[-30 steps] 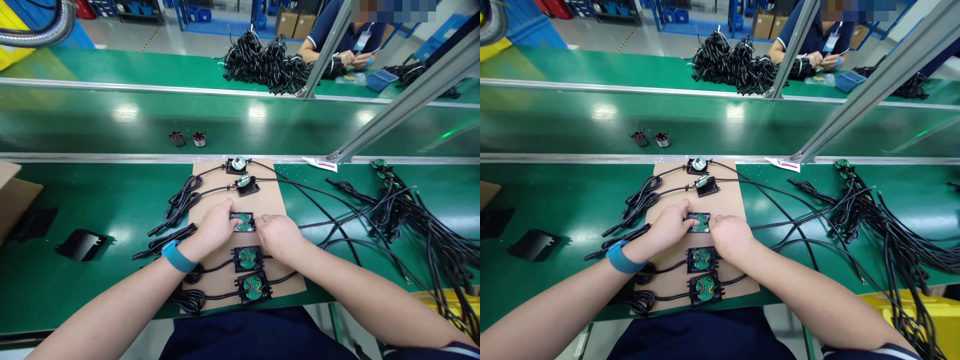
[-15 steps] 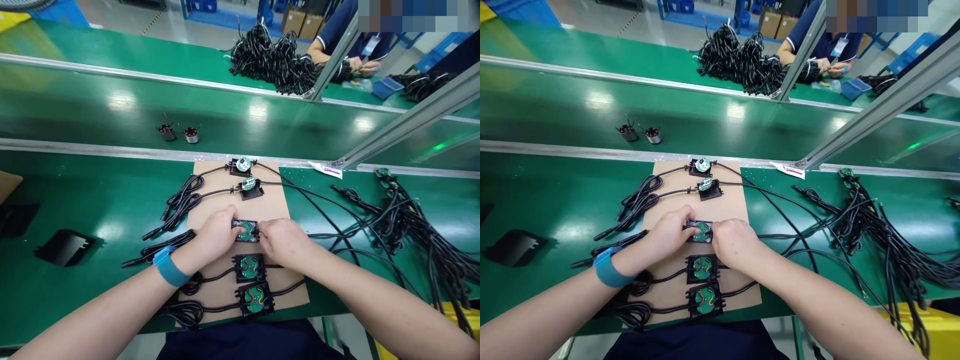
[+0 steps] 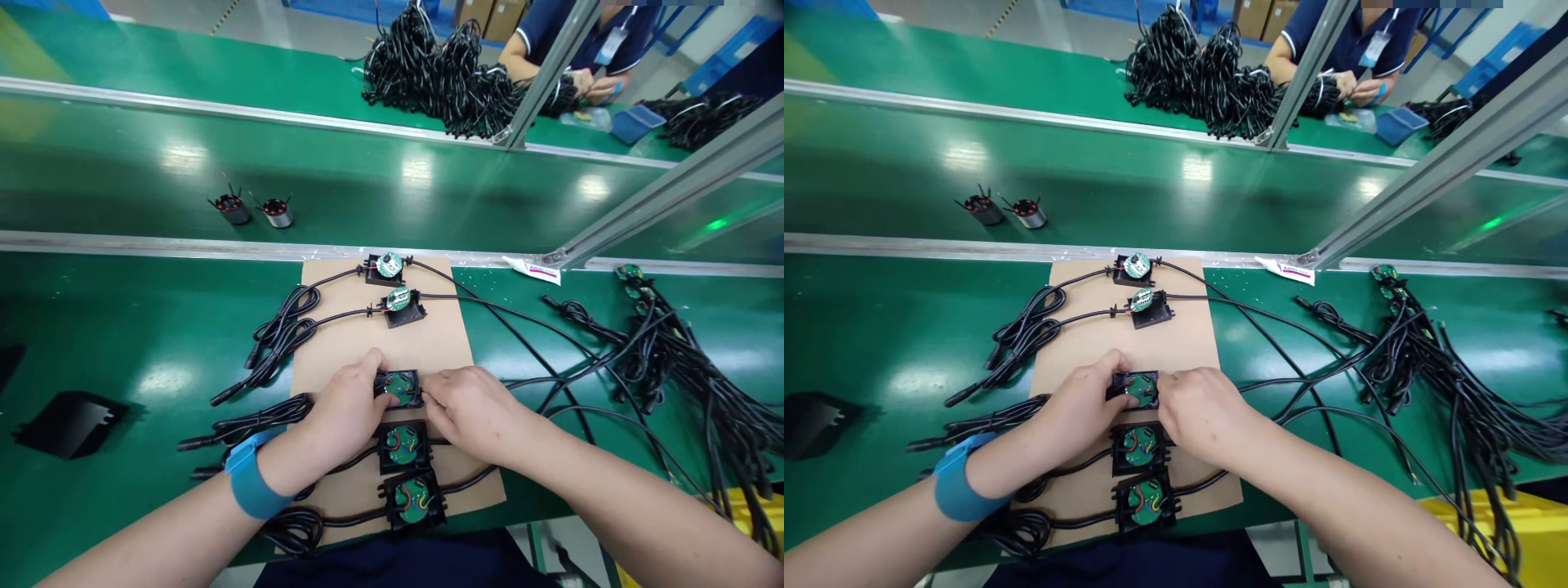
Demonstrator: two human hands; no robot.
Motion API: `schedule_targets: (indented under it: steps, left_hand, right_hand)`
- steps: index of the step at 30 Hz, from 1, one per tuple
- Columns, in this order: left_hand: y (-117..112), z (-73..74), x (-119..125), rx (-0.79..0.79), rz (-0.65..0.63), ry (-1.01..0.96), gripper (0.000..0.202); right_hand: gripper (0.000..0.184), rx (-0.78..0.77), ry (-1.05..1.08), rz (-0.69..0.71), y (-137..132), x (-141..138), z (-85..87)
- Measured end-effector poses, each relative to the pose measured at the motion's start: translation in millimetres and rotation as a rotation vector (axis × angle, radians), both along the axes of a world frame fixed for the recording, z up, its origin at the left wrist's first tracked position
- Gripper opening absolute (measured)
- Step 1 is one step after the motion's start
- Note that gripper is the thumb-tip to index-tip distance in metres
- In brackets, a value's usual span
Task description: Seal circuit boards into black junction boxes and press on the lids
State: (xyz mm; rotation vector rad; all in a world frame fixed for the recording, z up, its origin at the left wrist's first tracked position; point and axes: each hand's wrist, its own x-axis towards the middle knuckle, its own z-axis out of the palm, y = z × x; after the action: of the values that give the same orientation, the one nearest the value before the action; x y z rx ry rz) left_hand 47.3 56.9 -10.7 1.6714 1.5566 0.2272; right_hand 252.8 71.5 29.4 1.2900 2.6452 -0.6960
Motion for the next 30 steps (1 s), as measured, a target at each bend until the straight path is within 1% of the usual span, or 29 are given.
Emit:
schedule_targets:
  steps: [4,7,10,12,16,18,22,26,30]
  left_hand:
    - [-1,0.7,0,-0.019,-0.002,-0.014,0.027]
    - [-2,1.8,1,-0.049,0.008,0.001,0.026]
    - [-3,2.3,2,-0.065,0.027,0.021,0.025]
    - [-4,2.7,0,-0.068,0.032,-0.005,0.024]
    - [-7,3.4,-4,-0.103,-0.019,-0.123,0.04]
    - [-9,3.1,-5,-0.097,-0.038,-0.126,0.042]
    - [-11,0.5,-3,-0.07,-0.044,-0.09,0.034]
    - [-12,-2.1,0,-0.106,-0.025,-0.094,0.034]
    - [-12,-0.4,2,-0.124,-0.005,-0.079,0.032]
  right_hand:
    - [0.023,-0.122,0.235,-0.077,-1,10,-6.9]
    - [0.024,-0.207,0.34,-0.129,-2,14,-10.9]
    - [0.022,-0.269,0.387,-0.16,-2,16,-13.5]
    - [0.022,-0.307,0.398,-0.192,-2,17,-14.1]
    - [0.023,-0.371,0.397,-0.258,0,18,-13.4]
    - [0.023,-0.372,0.401,-0.268,1,18,-12.6]
    - [0.022,-0.315,0.417,-0.236,-2,17,-10.8]
    - [0.02,-0.253,0.421,-0.196,-5,16,-9.9]
    - [0.021,-0.228,0.426,-0.18,-6,15,-10.1]
